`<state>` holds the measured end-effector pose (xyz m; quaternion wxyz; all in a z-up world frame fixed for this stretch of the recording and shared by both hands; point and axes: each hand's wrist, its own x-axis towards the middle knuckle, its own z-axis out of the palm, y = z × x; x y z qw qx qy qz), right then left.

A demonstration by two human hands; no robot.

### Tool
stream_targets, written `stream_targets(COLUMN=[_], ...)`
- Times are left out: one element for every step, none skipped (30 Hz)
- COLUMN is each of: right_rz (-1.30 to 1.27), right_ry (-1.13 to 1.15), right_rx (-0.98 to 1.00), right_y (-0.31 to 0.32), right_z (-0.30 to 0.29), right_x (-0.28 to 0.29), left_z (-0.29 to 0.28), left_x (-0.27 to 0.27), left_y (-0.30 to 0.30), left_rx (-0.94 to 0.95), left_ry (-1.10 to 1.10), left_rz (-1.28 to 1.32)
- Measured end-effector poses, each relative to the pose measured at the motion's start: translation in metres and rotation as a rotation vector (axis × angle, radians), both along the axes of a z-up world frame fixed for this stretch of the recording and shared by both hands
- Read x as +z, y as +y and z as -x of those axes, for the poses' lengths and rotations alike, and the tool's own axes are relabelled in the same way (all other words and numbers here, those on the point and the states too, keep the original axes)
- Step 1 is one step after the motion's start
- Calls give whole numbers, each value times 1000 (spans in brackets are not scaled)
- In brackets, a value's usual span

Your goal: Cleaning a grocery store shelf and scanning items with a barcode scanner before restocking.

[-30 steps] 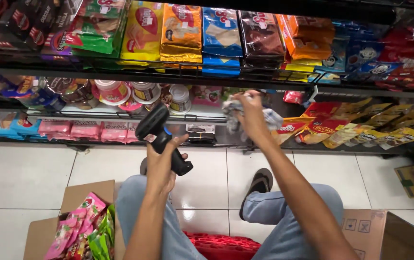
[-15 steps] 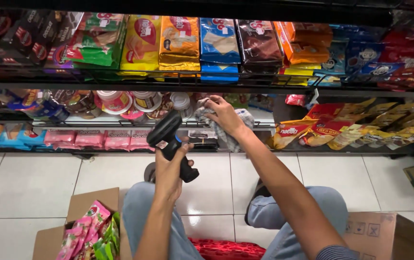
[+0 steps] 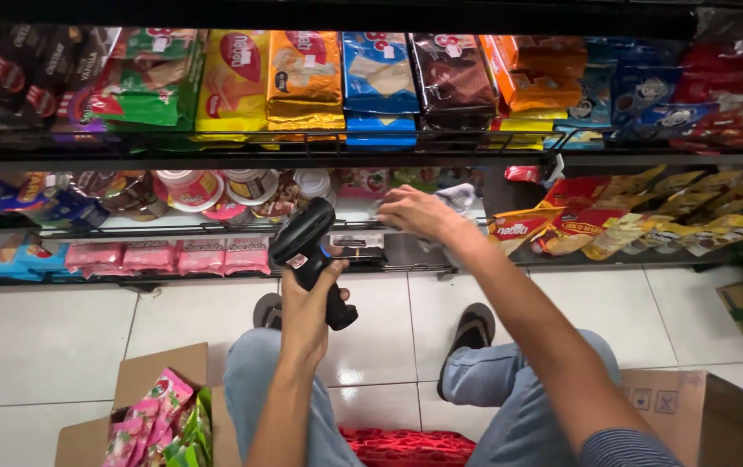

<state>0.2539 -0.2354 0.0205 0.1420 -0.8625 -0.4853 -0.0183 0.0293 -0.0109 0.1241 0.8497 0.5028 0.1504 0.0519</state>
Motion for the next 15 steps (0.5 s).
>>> stream_targets(right_rz=[5, 10, 15, 19, 53, 85, 87, 156, 225, 221, 225, 230, 228, 205, 180], right_ry=[0, 9, 19, 21, 61, 100, 102, 163, 223, 224, 253, 278, 276, 298, 318], right_rx=[-3, -15, -28, -31, -116, -194, -192, -290, -389, -388, -373, -358, -358, -265, -170], right_y=[-15, -29, -44, -53, -62, -68, -66, -61, -57, -61, -65, -69, -77, -84, -90], right_z=[2, 3, 4, 9, 14, 17, 27, 36, 45, 42, 38, 33, 20, 6, -7], right_x=[4, 8, 12, 19, 27, 34, 54, 74, 93, 90, 86, 84, 69, 53, 38], left_z=[1, 1, 1, 1, 2, 4, 4, 5, 6, 7, 8, 8, 7, 6, 5], left_x=[1, 1, 1, 3, 4, 5, 7, 9, 11, 12, 13, 14, 12, 12, 11], left_y=[0, 1, 1, 1, 0, 2, 1, 2, 3, 4, 5, 5, 5, 5, 6], left_rx=[-3, 1, 6, 2, -7, -10, -7, -14, -20, -21, -15, -9, -9, 3, 15], left_ry=[0, -4, -7, -5, -12, -19, -18, -25, -32, -32, -10, 8, 6, 2, -2], left_rz=[5, -3, -10, -7, -3, -2, 0, -15, -29, -33, -48, -59, -61, -43, -24])
